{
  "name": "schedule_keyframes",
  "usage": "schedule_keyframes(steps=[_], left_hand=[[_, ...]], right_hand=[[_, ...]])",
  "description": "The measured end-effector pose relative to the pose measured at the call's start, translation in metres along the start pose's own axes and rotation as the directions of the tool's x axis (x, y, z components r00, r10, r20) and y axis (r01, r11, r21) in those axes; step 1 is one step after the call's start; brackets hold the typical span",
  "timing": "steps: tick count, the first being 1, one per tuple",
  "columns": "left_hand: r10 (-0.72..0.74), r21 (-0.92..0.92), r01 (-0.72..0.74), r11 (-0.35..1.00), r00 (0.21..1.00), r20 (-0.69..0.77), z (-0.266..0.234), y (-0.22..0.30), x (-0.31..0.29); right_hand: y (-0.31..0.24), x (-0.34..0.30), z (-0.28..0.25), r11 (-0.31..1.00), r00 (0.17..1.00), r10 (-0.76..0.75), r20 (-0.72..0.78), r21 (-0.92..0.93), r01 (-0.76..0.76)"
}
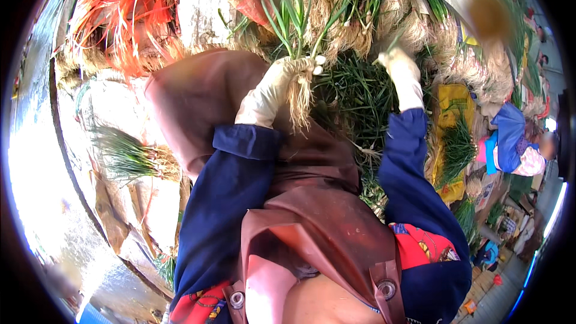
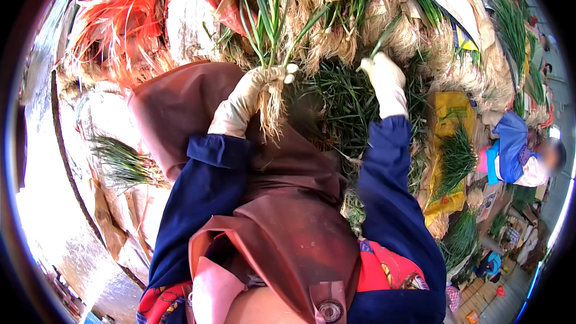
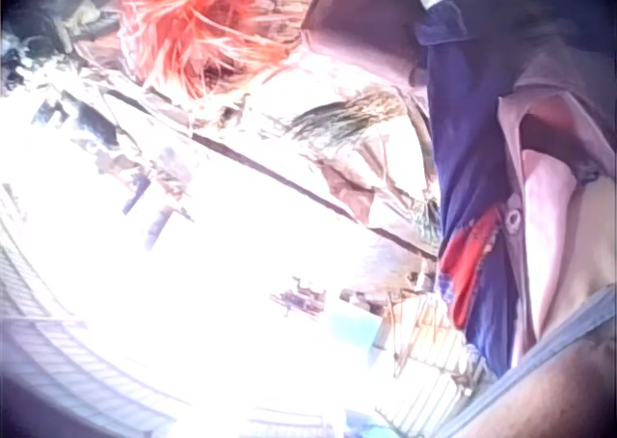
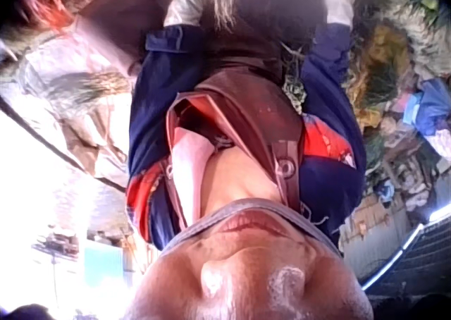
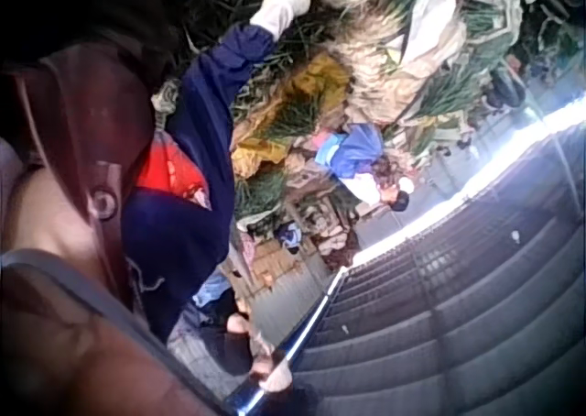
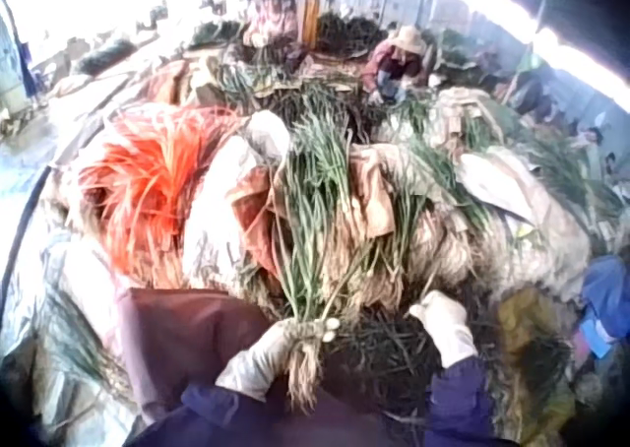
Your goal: The person cleans and sorts bundles of green onions, removing outer layers and roots by hand, and arranges them on the ground while wearing gloves.
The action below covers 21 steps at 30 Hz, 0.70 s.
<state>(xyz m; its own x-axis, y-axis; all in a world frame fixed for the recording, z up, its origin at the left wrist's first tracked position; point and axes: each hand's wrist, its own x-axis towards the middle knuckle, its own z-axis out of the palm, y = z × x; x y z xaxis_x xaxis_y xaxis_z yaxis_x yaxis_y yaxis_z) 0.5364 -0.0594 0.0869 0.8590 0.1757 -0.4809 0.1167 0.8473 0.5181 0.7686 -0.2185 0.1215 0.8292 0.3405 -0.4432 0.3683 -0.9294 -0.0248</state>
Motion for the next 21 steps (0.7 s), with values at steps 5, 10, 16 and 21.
schedule_keyframes(steps=[5, 10, 16, 21], left_hand=[[-0.102, -0.206, 0.124, 0.971, 0.988, 0.115, 0.002, 0.0, -0.002], [-0.011, -0.53, 0.156, 0.833, 0.964, 0.267, 0.0, -0.006, 0.001], [-0.027, -0.451, 0.094, 0.887, 0.988, 0.154, -0.018, -0.007, -0.005], [0.202, -0.47, -0.11, 0.876, 0.968, 0.148, 0.016, -0.002, -0.021]], right_hand=[[-0.024, -0.024, 0.04, 0.438, 0.834, -0.429, -0.347, 0.728, 0.528], [-0.087, -0.021, 0.091, -0.108, 0.595, -0.775, -0.215, 0.972, 0.211], [-0.087, -0.026, 0.064, 0.479, 0.838, -0.505, -0.206, 0.741, 0.471], [-0.046, 0.058, 0.056, 0.399, 0.962, -0.206, -0.178, 0.883, 0.248]])
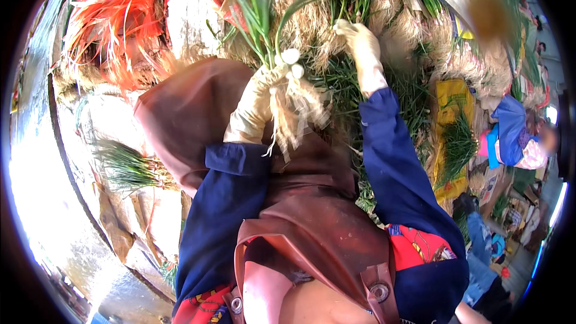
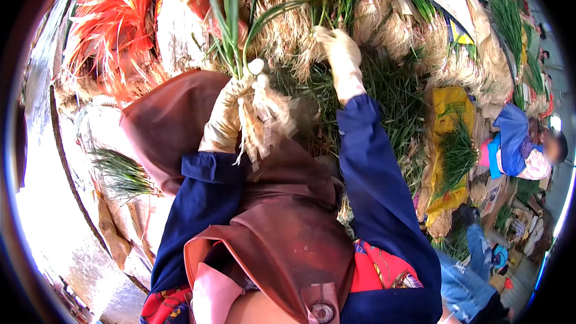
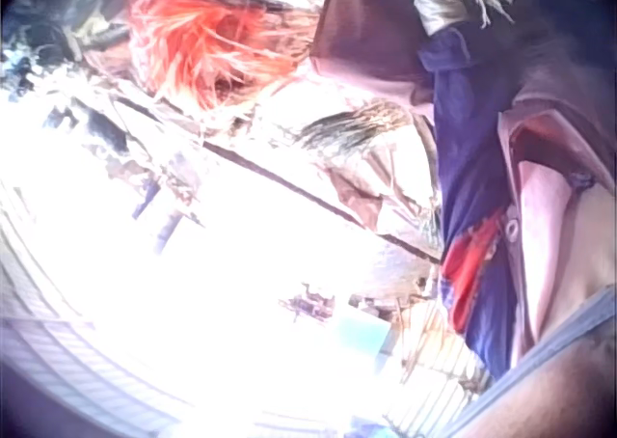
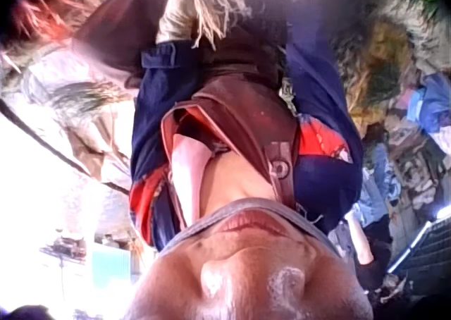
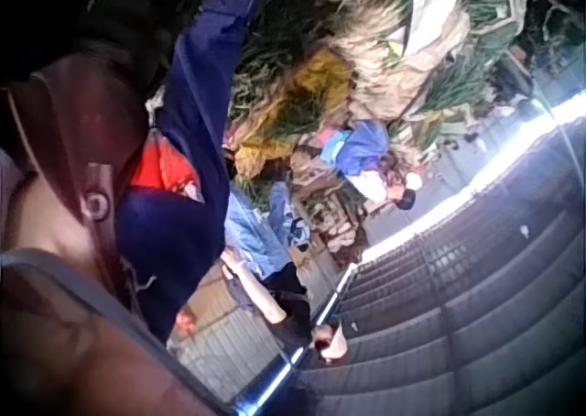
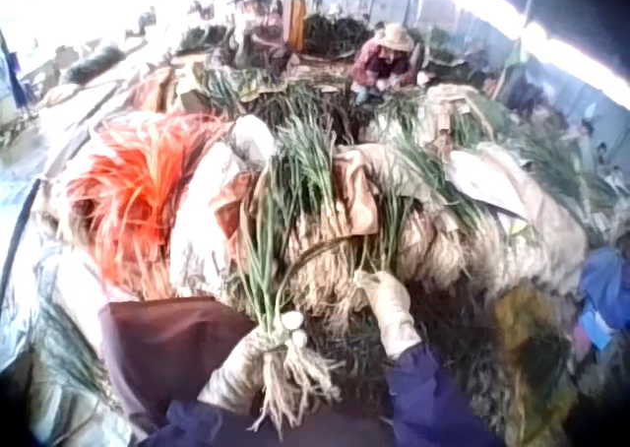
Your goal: The person cleans and sorts bundles of green onions, removing outer layers and roots by hand, and arranges them on the ground while wearing gloves.
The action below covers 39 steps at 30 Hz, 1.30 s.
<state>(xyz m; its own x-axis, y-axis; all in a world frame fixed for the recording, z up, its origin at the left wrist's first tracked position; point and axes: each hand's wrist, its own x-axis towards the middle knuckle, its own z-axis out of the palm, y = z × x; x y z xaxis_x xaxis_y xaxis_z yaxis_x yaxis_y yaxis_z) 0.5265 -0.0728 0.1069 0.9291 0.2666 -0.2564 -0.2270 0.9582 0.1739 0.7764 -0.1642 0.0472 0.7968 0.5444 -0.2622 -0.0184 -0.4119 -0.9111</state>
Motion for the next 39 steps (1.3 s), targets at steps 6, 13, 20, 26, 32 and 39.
schedule_keyframes(steps=[6, 13, 20, 26, 32, 39], left_hand=[[0.228, 0.339, -0.171, 0.925, 0.964, -0.136, -0.031, -0.001, 0.019], [0.134, 0.593, 0.054, 0.803, 0.954, -0.269, -0.017, -0.014, 0.042], [0.171, 0.621, 0.098, 0.778, 0.918, -0.358, -0.012, -0.023, 0.047], [0.264, 0.52, -0.051, 0.852, 0.901, -0.344, -0.029, -0.006, 0.057], [0.219, 0.472, -0.086, 0.877, 0.947, -0.235, -0.026, -0.004, 0.045], [0.314, 0.651, 0.074, 0.756, 0.831, -0.459, -0.027, -0.013, 0.045]], right_hand=[[0.018, 0.008, 0.007, 0.823, 0.973, 0.189, 0.136, 0.518, -0.232], [-0.002, -0.097, 0.019, 0.963, 0.949, -0.27, -0.161, -0.053, 0.265], [-0.029, -0.142, 0.04, 0.577, 0.91, -0.347, 0.224, -0.715, 0.396], [0.071, -0.126, -0.026, 0.426, 0.933, 0.209, 0.293, -0.886, 0.183], [-0.014, -0.052, 0.025, 0.583, 0.976, 0.216, 0.015, -0.804, -0.116], [-0.026, -0.107, 0.045, 0.626, 0.902, -0.39, 0.184, -0.666, 0.406]])
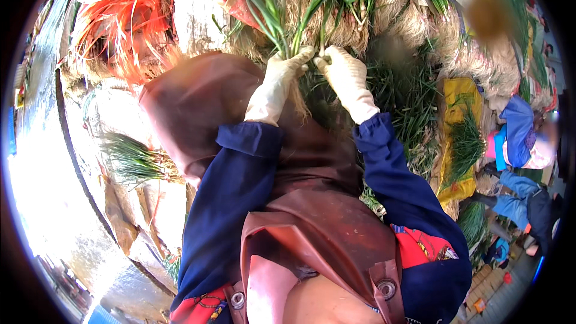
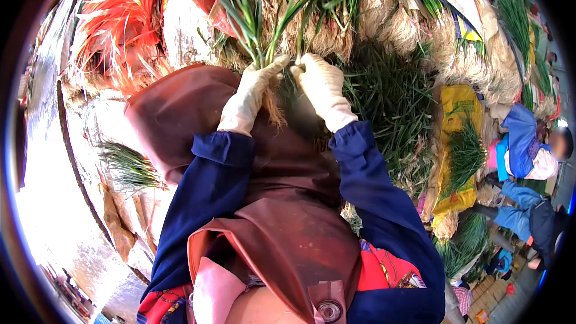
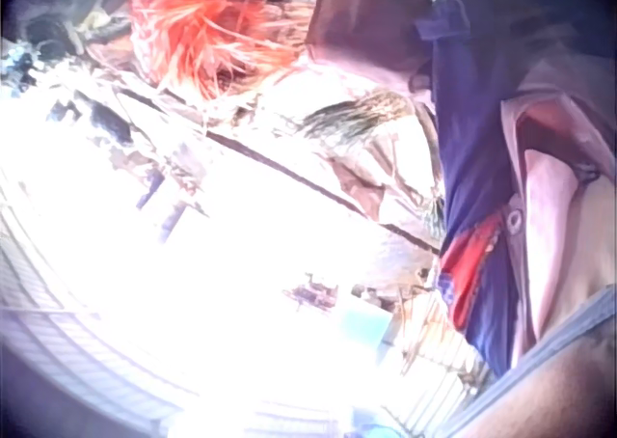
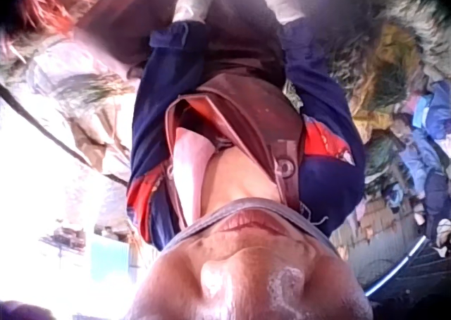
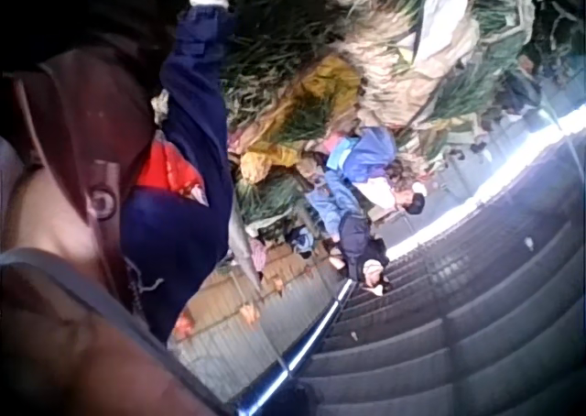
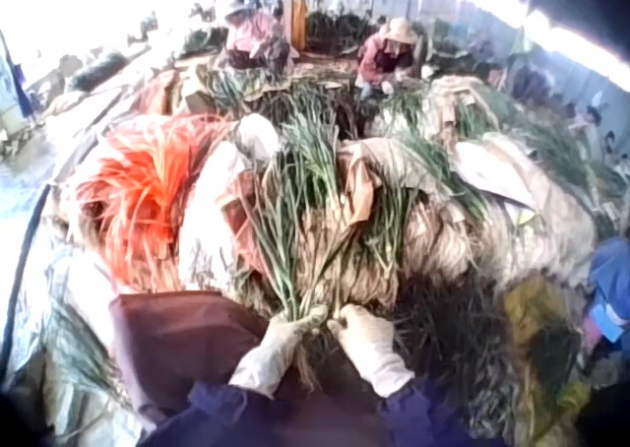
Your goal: The person cleans and sorts bundles of green onions, removing outer layers and roots by hand, and arranges them on the ground while wearing gloves.
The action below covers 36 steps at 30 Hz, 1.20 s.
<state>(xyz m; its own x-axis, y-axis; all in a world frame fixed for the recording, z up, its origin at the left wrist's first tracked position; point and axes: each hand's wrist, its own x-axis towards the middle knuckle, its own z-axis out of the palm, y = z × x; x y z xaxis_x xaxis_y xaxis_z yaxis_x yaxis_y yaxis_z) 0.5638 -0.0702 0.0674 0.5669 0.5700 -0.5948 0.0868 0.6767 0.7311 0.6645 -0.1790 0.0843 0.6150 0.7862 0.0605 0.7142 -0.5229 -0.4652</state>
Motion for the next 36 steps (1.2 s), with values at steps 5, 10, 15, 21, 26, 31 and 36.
schedule_keyframes(steps=[5, 10, 15, 21, 26, 31, 36], left_hand=[[-0.082, -0.011, 0.083, 0.996, 0.993, 0.083, 0.021, -0.009, 0.006], [-0.084, -0.112, 0.109, 0.988, 0.974, 0.21, 0.011, -0.001, 0.0], [-0.064, -0.184, 0.113, 0.976, 0.966, 0.252, -0.01, -0.008, 0.005], [-0.181, -0.109, 0.212, 0.971, 0.954, 0.239, 0.007, -0.007, 0.008], [-0.068, -0.296, 0.257, 0.92, 0.849, 0.525, -0.027, 0.022, -0.035], [0.164, -0.422, 0.165, 0.891, 0.751, 0.64, -0.012, 0.04, -0.054], [0.552, -0.631, -0.091, 0.77, 0.592, 0.588, -0.033, 0.121, -0.09]], right_hand=[[0.017, -0.01, -0.013, 0.981, 0.989, -0.039, 0.145, 0.195, 0.01], [0.039, 0.031, 0.0, 0.457, 0.978, 0.129, 0.164, 0.866, -0.205], [0.014, 0.031, 0.031, 0.426, 0.902, -0.025, 0.431, 0.821, -0.38], [0.016, 0.019, 0.013, 0.997, 0.999, 0.041, -0.021, -0.07, -0.043], [0.032, 0.042, -0.008, 0.539, 0.787, 0.577, 0.216, 0.623, -0.567], [0.058, 0.065, 0.022, 0.774, 0.761, 0.53, 0.374, 0.154, -0.614], [0.045, -0.017, 0.068, 0.926, 0.539, -0.093, 0.837, -0.126, 0.356]])
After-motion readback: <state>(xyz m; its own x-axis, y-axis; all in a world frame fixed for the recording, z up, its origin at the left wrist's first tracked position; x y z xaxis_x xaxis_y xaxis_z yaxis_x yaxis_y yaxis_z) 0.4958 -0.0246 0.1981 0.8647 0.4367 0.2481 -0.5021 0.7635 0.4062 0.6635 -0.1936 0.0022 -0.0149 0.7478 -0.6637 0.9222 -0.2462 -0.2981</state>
